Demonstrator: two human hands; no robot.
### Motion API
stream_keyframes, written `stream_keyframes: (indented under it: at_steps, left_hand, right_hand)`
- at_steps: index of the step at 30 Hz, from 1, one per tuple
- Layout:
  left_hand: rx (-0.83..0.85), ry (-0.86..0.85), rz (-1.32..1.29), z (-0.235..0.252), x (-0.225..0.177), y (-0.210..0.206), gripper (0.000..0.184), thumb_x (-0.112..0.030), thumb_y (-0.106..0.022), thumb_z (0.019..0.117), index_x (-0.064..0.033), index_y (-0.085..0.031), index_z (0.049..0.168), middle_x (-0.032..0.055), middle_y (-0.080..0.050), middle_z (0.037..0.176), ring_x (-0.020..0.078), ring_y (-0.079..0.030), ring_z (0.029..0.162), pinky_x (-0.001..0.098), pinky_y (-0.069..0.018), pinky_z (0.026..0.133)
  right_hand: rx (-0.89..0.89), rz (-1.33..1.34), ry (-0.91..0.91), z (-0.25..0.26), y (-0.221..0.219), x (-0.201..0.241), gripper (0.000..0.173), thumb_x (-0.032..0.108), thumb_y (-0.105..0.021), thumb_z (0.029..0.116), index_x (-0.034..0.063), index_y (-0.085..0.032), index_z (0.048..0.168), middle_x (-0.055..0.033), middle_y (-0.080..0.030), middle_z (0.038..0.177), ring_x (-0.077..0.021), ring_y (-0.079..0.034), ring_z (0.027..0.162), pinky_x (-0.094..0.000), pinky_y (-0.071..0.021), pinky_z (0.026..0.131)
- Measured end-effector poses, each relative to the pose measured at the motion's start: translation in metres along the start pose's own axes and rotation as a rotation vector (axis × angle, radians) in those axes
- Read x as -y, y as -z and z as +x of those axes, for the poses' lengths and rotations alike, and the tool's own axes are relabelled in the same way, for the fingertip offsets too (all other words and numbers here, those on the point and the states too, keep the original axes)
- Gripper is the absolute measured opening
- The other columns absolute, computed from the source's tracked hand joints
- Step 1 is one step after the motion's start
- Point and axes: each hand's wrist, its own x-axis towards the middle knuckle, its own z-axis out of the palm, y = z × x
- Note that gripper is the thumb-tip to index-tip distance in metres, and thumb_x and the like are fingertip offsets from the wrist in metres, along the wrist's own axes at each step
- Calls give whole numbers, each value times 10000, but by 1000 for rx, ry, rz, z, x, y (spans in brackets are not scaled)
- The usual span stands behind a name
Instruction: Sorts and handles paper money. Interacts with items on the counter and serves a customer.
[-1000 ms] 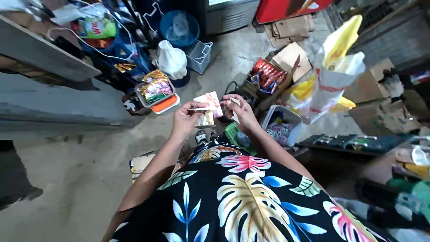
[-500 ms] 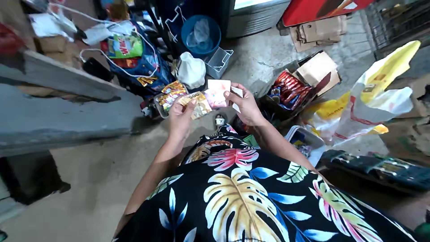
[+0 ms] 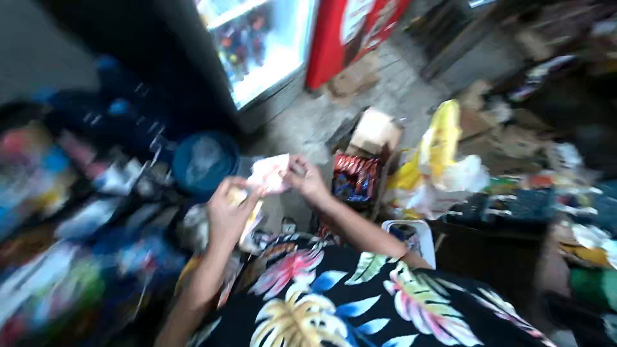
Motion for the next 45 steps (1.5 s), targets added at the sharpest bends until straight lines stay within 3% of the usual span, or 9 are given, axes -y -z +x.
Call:
stream_keyframes:
  at_steps: [7,13,20,24,31,35,38,40,45]
  left_hand:
    - [242,-43,-271,139,-16,-42,169,-54,-705,881,31,-695,1027,21,-713,1014,14,-669,908,221,-578,824]
    - [449,-627,-134,270,-23,-82,254,-140,-605,892,19,-758,1018,184,-651,1317,170,-668,1157,315,-569,958]
    - [459,-1069,64,377,-35,-90,316,-202,-516,964,-38,-768,868,127,-740,1206,240,-766,869,432,-608,632]
    - [421,-893,-116,406,-53,-105,199,-105,-628,917,42,-761,934,177,-757,1010,228,-746,865,392,-607,768]
    - [513,-496,-490,482,-51,-164,259,12,-707,861,-8,-667,1117,-79,-728,1009,-28,-679,903,215,-593,834]
    - [516,-266,-440,529,-83,-228,308,-26,-694,930,35,-661,1230,40,-732,1126,30,-692,924,238,-589,837]
    - [612,-223,-344,575,-105,-288,431,-64,-662,928,26,-606,1346,125,-655,1321,90,-645,1129,293,-531,984]
    - [661,-150,-359,596,-130,-326,457,-40,-660,934,-6,-581,1383,118,-658,1309,128,-663,1116,328,-564,959]
    - [717,-247,-408,653,-182,-407,558,-25,-628,913,3,-491,1453,125,-610,1377,155,-640,1177,342,-565,976]
  right_hand:
    - [-180,60,-18,87,51,47,411,74,-649,979,-83,-522,1337,-165,-676,1128,-162,-682,947,-358,-585,867]
    - [-365,-30,49,164,81,76,401,108,-677,971,-71,-542,1303,-127,-650,1066,-123,-652,897,-316,-574,841]
    - [-359,-46,-15,229,101,99,341,52,-687,953,-79,-560,1242,-98,-646,1011,-91,-640,873,-293,-563,841]
    - [-310,-4,-69,245,121,125,305,61,-659,976,-38,-584,1254,-52,-686,1002,-68,-669,856,-265,-581,800]
    - [-553,24,114,296,213,116,255,43,-634,974,-47,-609,1211,-91,-711,1042,-137,-694,940,-346,-599,886]
    - [-705,-10,131,333,280,123,209,89,-598,1002,5,-534,1183,-51,-668,981,-92,-670,851,-298,-596,794]
    - [-836,-128,-348,368,318,189,279,48,-553,1044,45,-526,1322,-96,-639,1203,-148,-645,1049,-362,-523,994]
    - [-770,-495,-1,376,381,156,260,108,-583,1017,-32,-577,1236,-141,-682,1072,-158,-678,894,-345,-578,805]
    - [-799,-970,106,402,492,178,217,24,-703,894,-44,-697,1100,-265,-606,1290,-415,-586,1203,-545,-498,1026]
